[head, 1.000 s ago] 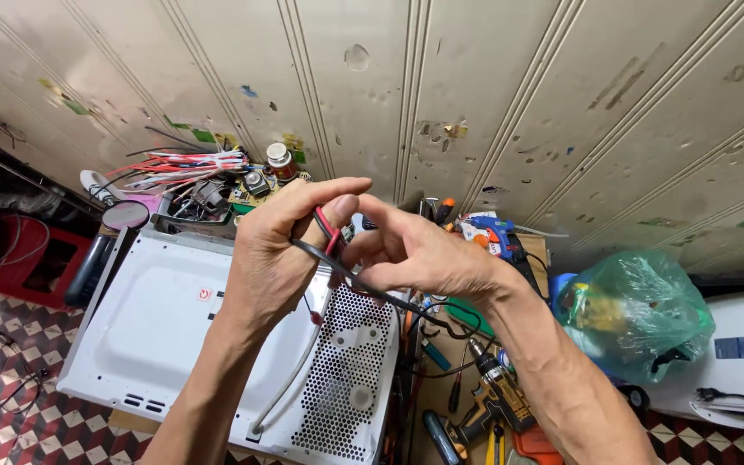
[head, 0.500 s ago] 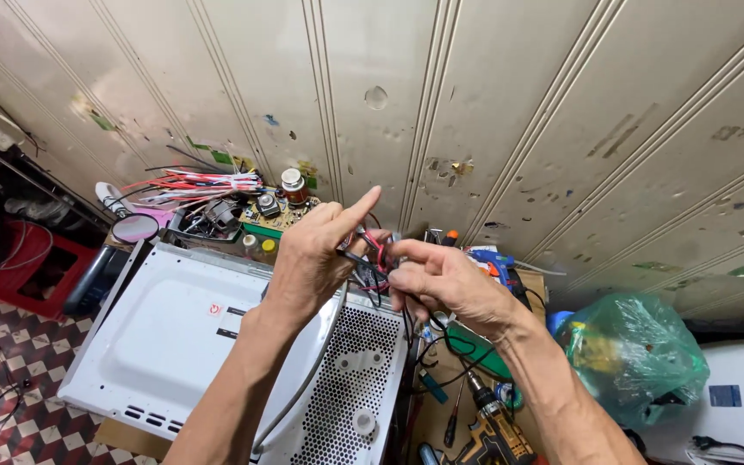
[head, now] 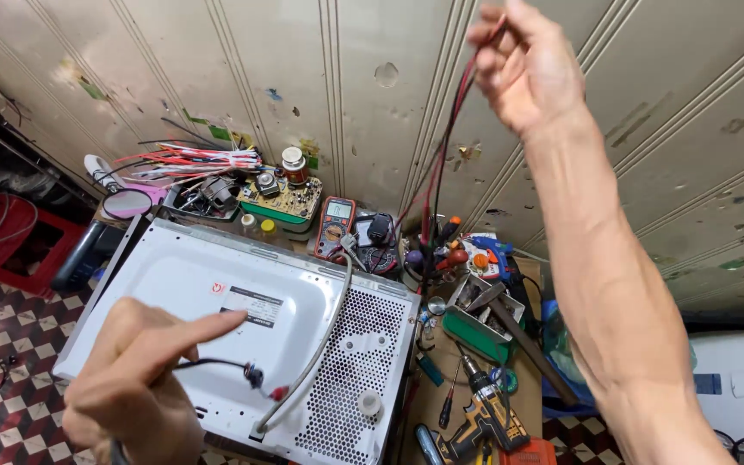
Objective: The recorder is repairing a microwave by unscrewing components, examining internal wiring, and removing the outer casing.
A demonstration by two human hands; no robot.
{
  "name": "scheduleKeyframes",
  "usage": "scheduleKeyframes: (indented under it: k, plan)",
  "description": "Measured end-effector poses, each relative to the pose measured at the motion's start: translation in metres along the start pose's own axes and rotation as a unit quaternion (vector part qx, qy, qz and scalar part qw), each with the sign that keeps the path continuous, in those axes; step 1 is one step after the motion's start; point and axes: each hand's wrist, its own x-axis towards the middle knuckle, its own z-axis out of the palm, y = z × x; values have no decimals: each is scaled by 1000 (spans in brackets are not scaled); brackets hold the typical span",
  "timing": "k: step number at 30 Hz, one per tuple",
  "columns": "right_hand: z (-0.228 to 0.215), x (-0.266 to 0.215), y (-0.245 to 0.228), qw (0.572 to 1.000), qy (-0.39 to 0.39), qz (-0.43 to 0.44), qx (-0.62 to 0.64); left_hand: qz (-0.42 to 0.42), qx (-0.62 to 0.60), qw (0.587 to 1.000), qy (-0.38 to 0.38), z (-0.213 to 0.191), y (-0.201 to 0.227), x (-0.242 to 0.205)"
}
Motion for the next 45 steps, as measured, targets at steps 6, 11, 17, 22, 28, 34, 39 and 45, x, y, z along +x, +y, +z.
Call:
scheduleKeyframes:
  k: [6, 11, 17, 22, 28, 34, 39, 45]
  plan:
    - [-24, 33, 52, 965, 9, -61, 255, -19, 25, 999, 14, -8, 11, -17]
    - [22, -74, 47, 834, 39, 109, -540, 1, 75, 997, -28, -15, 19, -7]
    - [148, -252, 16, 860, -493, 105, -82, 57, 183, 982, 4, -8, 21, 8]
    - [62, -246, 44, 834, -439, 316, -109, -47, 304, 950, 56, -124, -43, -2]
    - [38, -220, -11, 950, -233, 122, -169, -376, 314, 870, 50, -180, -98, -94]
    - [170, -239, -86, 977, -209, 47, -14, -483, 223, 846, -45, -134, -143, -158]
    - [286, -258, -85, 955, -195, 145, 168, -346, 199, 914, -69, -159, -173, -191]
    - [493, -309, -32, 912, -373, 165, 52, -262, 217, 940, -25, -255, -199, -188]
